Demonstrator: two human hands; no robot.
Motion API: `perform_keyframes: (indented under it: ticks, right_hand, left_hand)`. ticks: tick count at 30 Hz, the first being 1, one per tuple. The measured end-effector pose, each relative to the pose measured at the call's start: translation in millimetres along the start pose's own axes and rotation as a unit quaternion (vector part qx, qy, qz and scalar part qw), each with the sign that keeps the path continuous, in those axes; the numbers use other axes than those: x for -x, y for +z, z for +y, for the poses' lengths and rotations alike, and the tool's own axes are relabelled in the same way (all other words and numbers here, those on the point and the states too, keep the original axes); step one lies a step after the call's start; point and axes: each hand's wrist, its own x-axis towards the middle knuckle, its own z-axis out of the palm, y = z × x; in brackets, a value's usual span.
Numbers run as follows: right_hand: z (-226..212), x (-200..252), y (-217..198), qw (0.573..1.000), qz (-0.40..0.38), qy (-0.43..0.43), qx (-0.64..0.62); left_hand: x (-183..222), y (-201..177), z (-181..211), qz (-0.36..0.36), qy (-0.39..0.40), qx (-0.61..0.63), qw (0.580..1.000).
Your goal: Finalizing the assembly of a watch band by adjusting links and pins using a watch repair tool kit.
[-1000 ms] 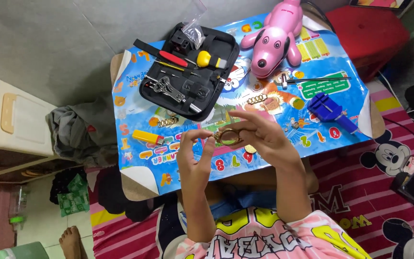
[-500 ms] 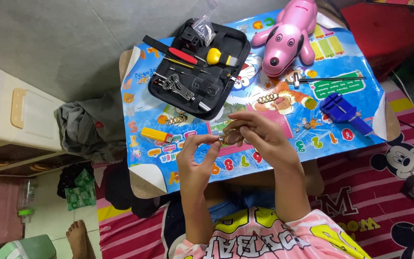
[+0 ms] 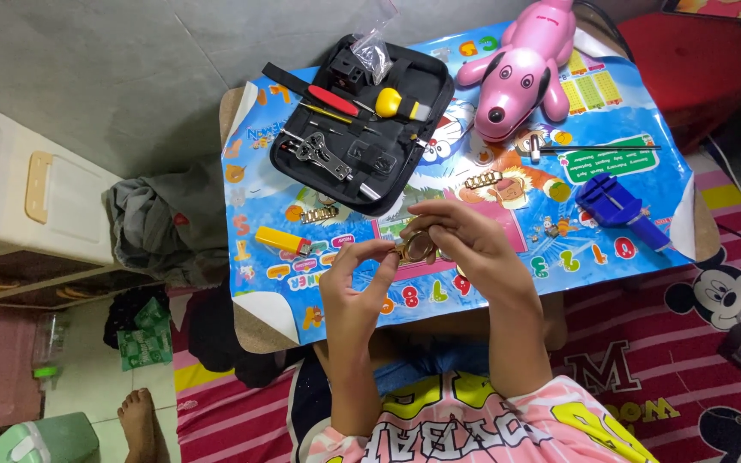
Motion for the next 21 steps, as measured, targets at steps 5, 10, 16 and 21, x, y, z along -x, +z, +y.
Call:
perform_keyframes:
  ticks: [5,10,16,21]
  right_hand:
    - [3.8,3.6,-7.4,1.0,0.01,0.003,0.007]
    - [-3.3,4.0,-9.7,0.999,0.019,-0.001,0.03]
    - [-2.6,2.4,-13.7,0.999,0.018,-0.004,0.05]
    - [3.8,2.0,-17.6,0.999,0.017,-0.001,0.052]
  left_hand:
    - [-2.8,4.3,1.3,0.003,-0.033,0.02,0.999]
    - [-6.6,9.3,-9.5,-0.007,-0.038,0.029,0.999]
    - [-10.2,15.8,-12.9,0.007,-0.043,0.025,0.999]
    - [-12.9,17.3,-13.3,0.011,-0.04,0.013,0.999]
